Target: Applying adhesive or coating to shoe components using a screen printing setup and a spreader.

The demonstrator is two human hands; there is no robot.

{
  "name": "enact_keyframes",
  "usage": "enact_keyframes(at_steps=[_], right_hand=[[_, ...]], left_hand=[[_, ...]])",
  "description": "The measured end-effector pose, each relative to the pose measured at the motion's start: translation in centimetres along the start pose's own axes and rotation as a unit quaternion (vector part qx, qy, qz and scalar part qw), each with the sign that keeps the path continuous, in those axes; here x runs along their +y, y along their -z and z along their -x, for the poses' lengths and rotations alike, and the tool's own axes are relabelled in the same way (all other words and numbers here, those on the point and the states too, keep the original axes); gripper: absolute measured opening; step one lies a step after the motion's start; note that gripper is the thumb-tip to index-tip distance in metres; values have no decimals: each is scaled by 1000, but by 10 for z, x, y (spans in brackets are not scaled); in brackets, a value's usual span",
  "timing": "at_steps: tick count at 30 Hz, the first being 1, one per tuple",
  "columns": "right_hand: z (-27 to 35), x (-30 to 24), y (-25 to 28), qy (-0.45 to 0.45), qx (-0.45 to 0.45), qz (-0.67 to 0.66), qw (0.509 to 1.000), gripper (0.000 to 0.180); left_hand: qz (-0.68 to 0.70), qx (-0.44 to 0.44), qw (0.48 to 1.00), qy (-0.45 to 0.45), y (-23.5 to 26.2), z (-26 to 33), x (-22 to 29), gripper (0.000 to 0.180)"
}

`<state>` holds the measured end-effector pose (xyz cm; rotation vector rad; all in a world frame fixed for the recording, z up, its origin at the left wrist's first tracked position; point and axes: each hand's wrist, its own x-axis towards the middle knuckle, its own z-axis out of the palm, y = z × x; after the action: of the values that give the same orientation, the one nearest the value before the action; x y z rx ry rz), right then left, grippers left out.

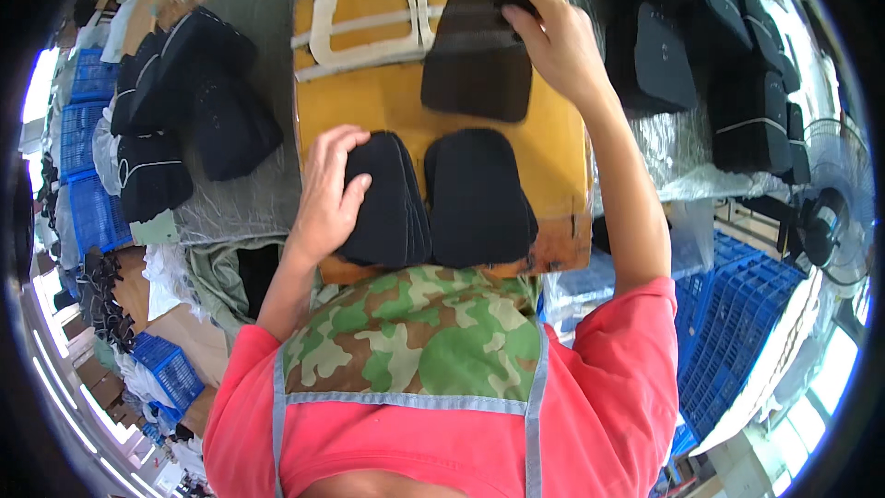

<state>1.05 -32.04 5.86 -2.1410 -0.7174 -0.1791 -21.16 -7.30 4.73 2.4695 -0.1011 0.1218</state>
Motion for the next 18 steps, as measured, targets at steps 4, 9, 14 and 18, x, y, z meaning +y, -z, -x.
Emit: enact_keyframes(at_steps=[4,9,14,18], right_hand=[[-78,83,-41,63,38,147,986,28],[-85,68,-65,66,-28,228,971,43],[-53,59,-90,71,-49,211,974,68],[-59,67,-80,101,-112,226,962,72]], left_hand=[[-46,50,997,-25,-9,-6,10,29],[-19,65,996,-64,-10,10,1,32],[19,35,995,-93,-6,-2,-5,37],[219,36,973,-66,10,-20,-6,41]])
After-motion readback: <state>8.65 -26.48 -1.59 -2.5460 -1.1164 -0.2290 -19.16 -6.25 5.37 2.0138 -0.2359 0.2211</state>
